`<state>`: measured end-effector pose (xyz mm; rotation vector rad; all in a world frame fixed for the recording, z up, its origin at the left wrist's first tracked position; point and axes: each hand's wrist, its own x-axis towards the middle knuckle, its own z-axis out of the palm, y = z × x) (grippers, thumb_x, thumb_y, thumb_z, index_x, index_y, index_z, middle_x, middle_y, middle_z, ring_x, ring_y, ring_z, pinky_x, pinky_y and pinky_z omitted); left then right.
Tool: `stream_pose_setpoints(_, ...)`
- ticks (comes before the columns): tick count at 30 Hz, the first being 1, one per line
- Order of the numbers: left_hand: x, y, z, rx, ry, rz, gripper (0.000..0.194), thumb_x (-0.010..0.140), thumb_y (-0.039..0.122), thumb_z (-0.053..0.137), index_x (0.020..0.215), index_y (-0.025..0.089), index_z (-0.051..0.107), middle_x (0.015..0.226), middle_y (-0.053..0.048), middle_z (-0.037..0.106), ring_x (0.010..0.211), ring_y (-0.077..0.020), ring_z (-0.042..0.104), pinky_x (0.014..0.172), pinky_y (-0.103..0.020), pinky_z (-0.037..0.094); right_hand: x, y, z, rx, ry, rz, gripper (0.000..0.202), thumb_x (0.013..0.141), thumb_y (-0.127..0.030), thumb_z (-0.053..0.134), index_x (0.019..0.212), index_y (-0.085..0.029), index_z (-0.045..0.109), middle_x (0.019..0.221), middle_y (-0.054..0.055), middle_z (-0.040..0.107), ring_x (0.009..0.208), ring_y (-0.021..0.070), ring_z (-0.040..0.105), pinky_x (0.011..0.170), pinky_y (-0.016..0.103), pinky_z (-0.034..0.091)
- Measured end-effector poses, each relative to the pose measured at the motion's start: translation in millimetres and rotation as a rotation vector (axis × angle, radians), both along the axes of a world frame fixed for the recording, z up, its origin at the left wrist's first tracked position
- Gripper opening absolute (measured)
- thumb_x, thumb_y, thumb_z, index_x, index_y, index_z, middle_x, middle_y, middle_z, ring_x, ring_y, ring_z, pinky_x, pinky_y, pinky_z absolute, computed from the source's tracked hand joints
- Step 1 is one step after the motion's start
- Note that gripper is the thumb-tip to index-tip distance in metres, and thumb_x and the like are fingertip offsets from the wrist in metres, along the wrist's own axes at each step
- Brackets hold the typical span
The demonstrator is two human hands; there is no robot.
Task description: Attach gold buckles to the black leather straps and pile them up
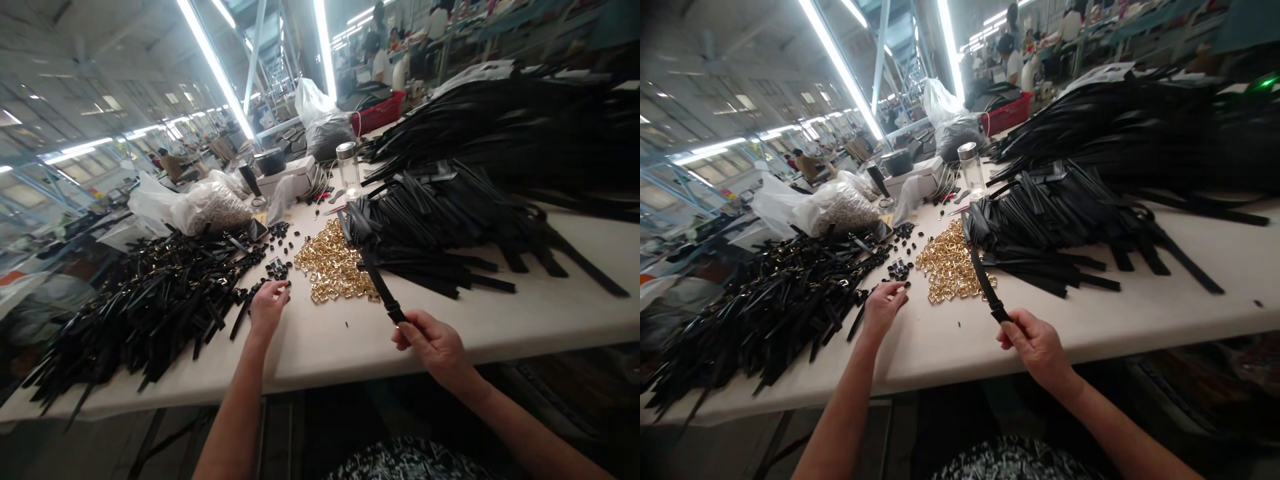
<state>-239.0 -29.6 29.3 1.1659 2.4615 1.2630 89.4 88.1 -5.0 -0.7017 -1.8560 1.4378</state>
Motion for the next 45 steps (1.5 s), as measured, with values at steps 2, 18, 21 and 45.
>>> stream_pose_setpoints(2,-14,16,2.2,-0.082,0.068,-0.052,0.017,0.071,0.023,0.072,0.087,0.023,0.077,0.096,-0.005,0.071,0.081,-0.0207,0.063,0.090,-0.036,0.047,1,0,-0.4,0.008,-0.012,0.000,0.030,0.100,-0.045,0.052,0.087,-0.020,0.061,0.072,0.001,0.067,0.061,0.0153,0.065,0.059,0.024,0.051)
stream_pose_setpoints(18,84,9,7.0,0.139,-0.349,-0.200,0.036,0.078,0.035,0.069,0.109,0.016,0.067,0.093,-0.007,0.073,0.072,-0.0176,0.071,0.062,-0.027,0.056,-2,-13,24.6,-0.065,-0.015,0.031,0.023,0.095,-0.039,0.055,0.084,-0.019,0.059,0.069,0.001,0.068,0.056,0.0141,0.064,0.054,0.021,0.049)
stream_pose_setpoints(21,131,2,8.6,0.305,-0.598,-0.202,0.019,0.076,0.027,0.072,0.092,0.017,0.071,0.086,-0.005,0.074,0.067,-0.0141,0.069,0.059,-0.023,0.054,-1,-19,32.7,0.017,-0.054,0.060,0.025,0.097,-0.039,0.052,0.085,-0.019,0.059,0.072,0.001,0.068,0.060,0.0143,0.065,0.057,0.022,0.048)
stream_pose_setpoints(45,182,-4,2.7,0.434,-0.665,-0.240,0.014,0.078,0.030,0.078,0.086,0.019,0.072,0.075,0.000,0.067,0.063,-0.0113,0.061,0.063,-0.023,0.053,1,-30,40.2,0.139,-0.166,0.124,0.012,0.097,-0.017,0.059,0.085,-0.017,0.063,0.070,-0.002,0.066,0.062,0.0130,0.061,0.059,0.020,0.041)
